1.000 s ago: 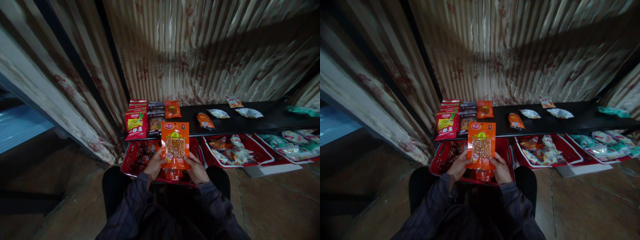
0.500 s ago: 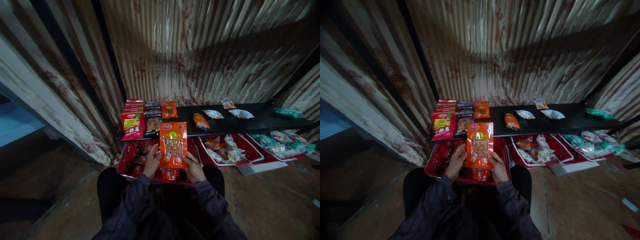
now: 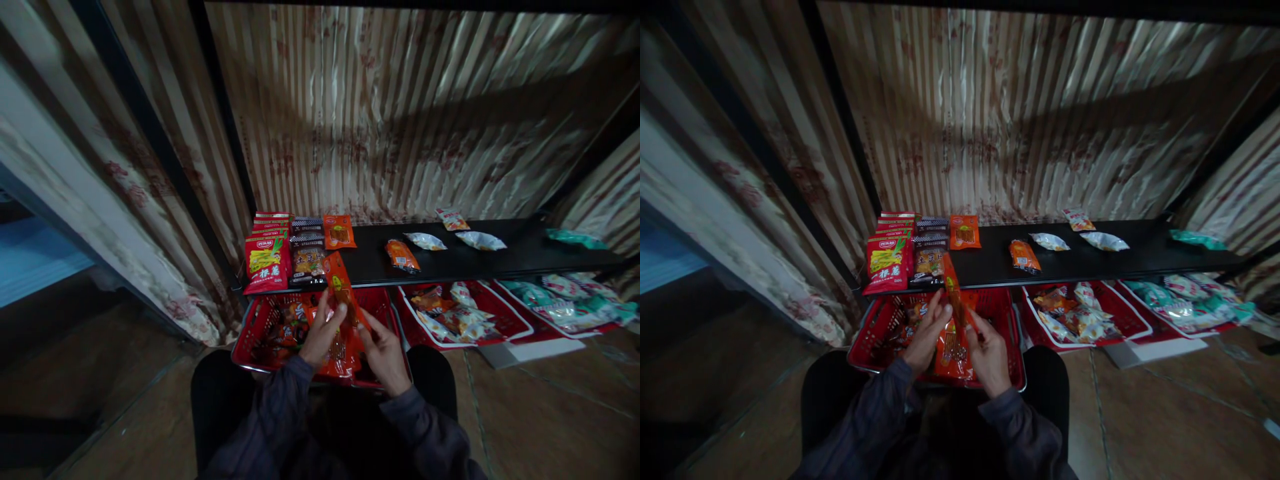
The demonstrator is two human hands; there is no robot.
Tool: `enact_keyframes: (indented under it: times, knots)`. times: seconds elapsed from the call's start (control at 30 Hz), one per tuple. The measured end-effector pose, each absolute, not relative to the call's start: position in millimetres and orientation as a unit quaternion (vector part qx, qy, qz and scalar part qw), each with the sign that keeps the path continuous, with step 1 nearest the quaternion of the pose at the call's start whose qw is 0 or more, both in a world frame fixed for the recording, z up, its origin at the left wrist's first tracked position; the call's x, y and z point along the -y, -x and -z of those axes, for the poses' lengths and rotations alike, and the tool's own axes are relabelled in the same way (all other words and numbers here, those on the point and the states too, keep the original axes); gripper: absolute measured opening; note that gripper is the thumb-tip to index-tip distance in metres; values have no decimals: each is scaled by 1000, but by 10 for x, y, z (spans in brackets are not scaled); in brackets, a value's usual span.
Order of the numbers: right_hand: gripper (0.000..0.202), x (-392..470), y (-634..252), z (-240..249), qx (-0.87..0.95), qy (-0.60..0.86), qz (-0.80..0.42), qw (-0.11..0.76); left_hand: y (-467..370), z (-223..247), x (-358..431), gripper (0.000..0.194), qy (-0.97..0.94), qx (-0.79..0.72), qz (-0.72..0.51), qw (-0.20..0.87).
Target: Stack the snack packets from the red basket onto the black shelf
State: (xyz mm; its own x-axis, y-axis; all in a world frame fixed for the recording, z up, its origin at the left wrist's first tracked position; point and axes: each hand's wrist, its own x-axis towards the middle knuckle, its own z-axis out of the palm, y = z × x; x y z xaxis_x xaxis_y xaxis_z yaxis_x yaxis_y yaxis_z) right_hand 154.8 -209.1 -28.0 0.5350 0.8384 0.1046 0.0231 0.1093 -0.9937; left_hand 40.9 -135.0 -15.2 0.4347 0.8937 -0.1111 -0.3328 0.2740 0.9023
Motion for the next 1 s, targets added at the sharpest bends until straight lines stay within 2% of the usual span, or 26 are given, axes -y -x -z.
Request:
enact_keyframes:
  times: [0.2, 0.37, 0.47, 0.6, 0.73, 0.83, 1.0]
  knots:
    - [45, 2146, -1380, 418, 565, 627, -152, 514, -483, 229, 1363, 51, -340, -307, -471, 754]
    - [41, 2190, -1273, 572, 624, 620, -112, 461, -441, 304, 1294, 34, -220, -366, -512, 746]
    - [35, 2211, -1306, 574, 621, 606, -150, 474, -323, 304, 1261, 26, -179, -372, -473, 778]
    - [30, 2167, -1463, 524, 538, 620, -198, 535, -168, 282, 1237, 18, -168, -360, -405, 823]
    - [42, 2034, -1632, 458, 395, 642, -247, 608, -80, 233, 1214, 21, -167, -365, -358, 843]
    - [55, 1939, -1695, 391, 315, 617, -366, 621, -26, 168, 1169, 27, -187, -364, -320, 854]
    - [51, 1841, -1658, 379, 268, 548, -475, 634, 39, 127, 1122, 32, -227, -358, -282, 861]
